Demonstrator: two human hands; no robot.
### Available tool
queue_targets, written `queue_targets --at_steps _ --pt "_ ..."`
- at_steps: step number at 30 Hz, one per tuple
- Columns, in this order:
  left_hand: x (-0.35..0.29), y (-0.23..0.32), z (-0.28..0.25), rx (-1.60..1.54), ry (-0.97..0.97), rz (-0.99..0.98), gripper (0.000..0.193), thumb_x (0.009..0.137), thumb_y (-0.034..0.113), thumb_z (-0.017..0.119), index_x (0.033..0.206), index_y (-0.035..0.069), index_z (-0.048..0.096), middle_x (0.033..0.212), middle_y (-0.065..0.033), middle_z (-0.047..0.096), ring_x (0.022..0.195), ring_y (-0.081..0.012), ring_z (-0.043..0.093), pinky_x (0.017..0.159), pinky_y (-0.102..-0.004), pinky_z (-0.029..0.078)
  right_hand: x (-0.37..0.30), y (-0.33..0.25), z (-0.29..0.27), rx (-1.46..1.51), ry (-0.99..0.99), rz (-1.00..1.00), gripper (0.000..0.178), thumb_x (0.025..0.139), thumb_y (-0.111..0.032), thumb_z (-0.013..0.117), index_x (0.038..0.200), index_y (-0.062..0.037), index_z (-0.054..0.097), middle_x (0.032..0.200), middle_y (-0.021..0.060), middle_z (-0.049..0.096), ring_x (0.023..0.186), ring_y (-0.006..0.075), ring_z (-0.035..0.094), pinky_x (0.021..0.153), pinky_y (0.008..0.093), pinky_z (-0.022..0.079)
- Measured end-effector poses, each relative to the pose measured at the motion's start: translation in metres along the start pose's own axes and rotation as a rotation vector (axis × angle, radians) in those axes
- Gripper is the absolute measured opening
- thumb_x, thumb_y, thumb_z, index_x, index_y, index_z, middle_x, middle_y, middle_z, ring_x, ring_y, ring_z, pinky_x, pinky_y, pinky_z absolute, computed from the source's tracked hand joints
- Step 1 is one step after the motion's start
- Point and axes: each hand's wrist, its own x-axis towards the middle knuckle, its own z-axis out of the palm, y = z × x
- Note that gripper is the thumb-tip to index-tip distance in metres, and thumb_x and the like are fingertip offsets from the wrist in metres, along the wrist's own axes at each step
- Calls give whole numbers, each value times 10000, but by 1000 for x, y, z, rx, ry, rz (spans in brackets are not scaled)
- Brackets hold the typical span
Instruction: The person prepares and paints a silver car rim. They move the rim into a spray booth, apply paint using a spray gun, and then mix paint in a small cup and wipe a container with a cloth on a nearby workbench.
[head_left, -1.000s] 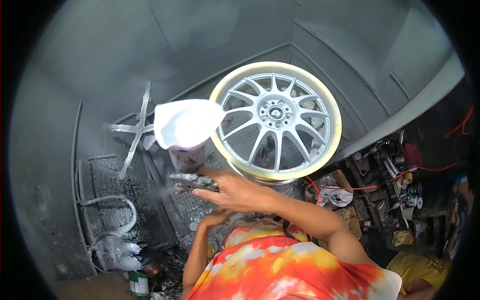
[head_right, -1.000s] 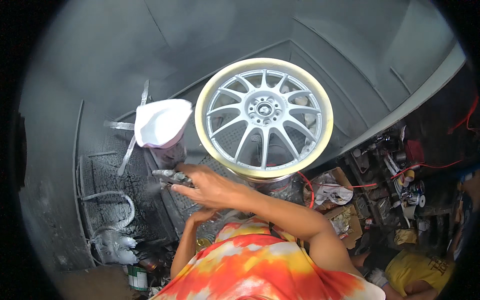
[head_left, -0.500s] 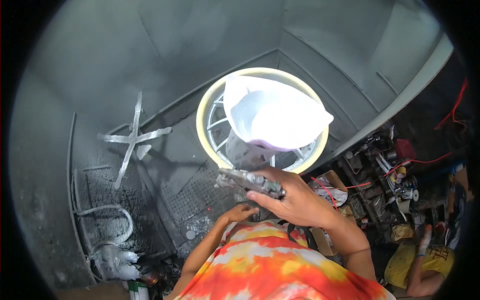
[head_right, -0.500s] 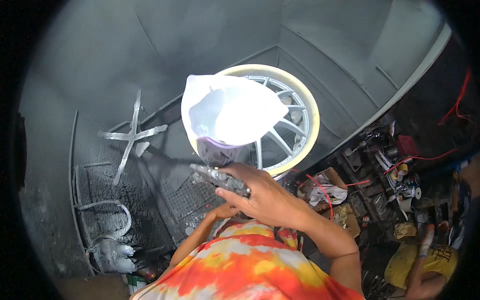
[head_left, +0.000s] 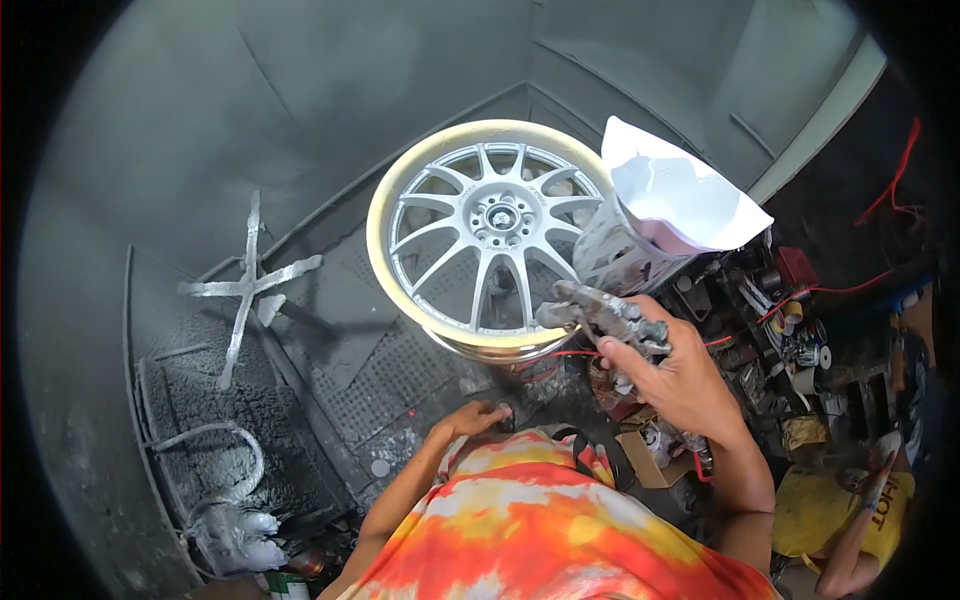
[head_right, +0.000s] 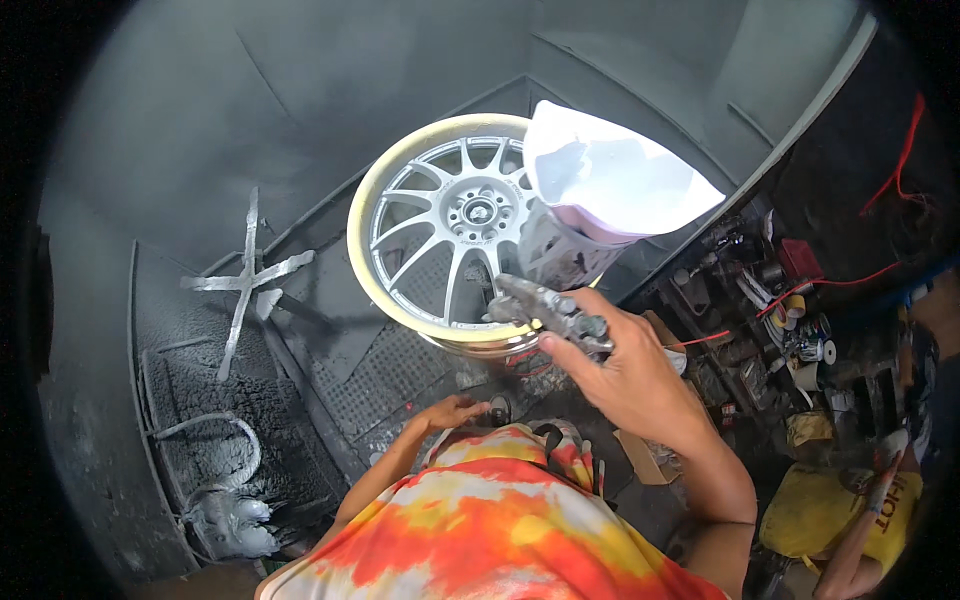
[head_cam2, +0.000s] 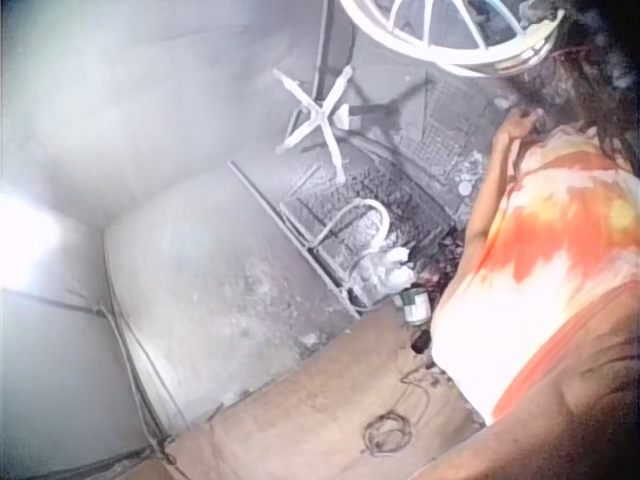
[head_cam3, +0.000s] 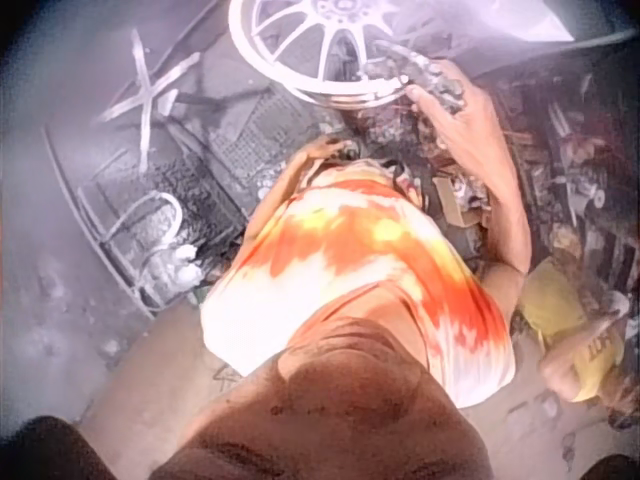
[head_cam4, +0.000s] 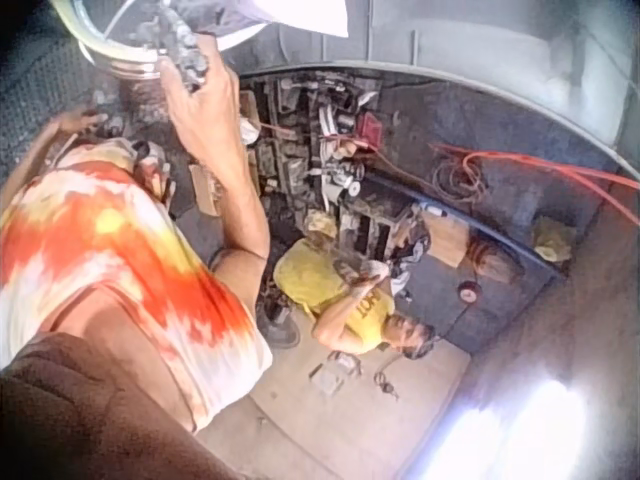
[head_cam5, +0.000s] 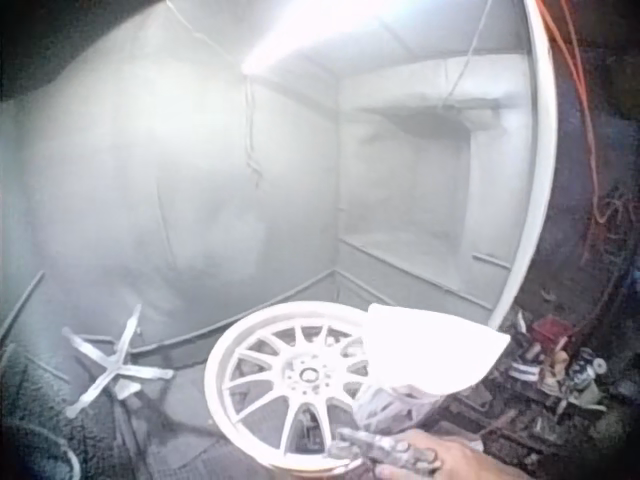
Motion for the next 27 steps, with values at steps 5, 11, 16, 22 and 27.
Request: queue_targets --at_steps 5,11,16,22,27 --pt "-2 12 3 29 -20 9 826 947 720 585 1247 -40 695 1161 -236 731 1050 -298 692 937 -423 528 0 11 -2 -76 82 -38 311 969 -196 720 1206 -16 631 930 191 726 877 391 695 819 424 524" --pt "5 11 -4 25 -72 -22 827 941 714 601 1302 -26 677 1198 -241 719 1047 -290 690 963 -410 532 2 8 -2 146 210 47 267 998 -188 700 1168 3 625 901 162 719 779 280 660 787 394 520" --pt "9 10 -8 -3 -118 -10 818 947 714 595 1286 -26 681 1182 -224 721 1012 -276 687 947 -402 530 12 8 14 122 248 -73 295 1001 -224 705 1156 14 626 843 141 709 726 219 628 743 367 513" --pt "12 31 -13 59 -132 25 784 960 709 579 1204 -25 703 1123 -190 732 993 -258 681 927 -387 525 16 0 23 227 82 9 321 999 -255 705 1160 13 632 760 125 687 689 216 654 707 367 512" --pt "3 41 -3 -6 -51 72 778 963 700 584 1223 -25 687 1072 -177 734 1001 -253 684 930 -375 522 45 -3 10 79 162 -110 415 988 -293 707 1192 59 624 786 172 715 745 275 706 756 400 529"
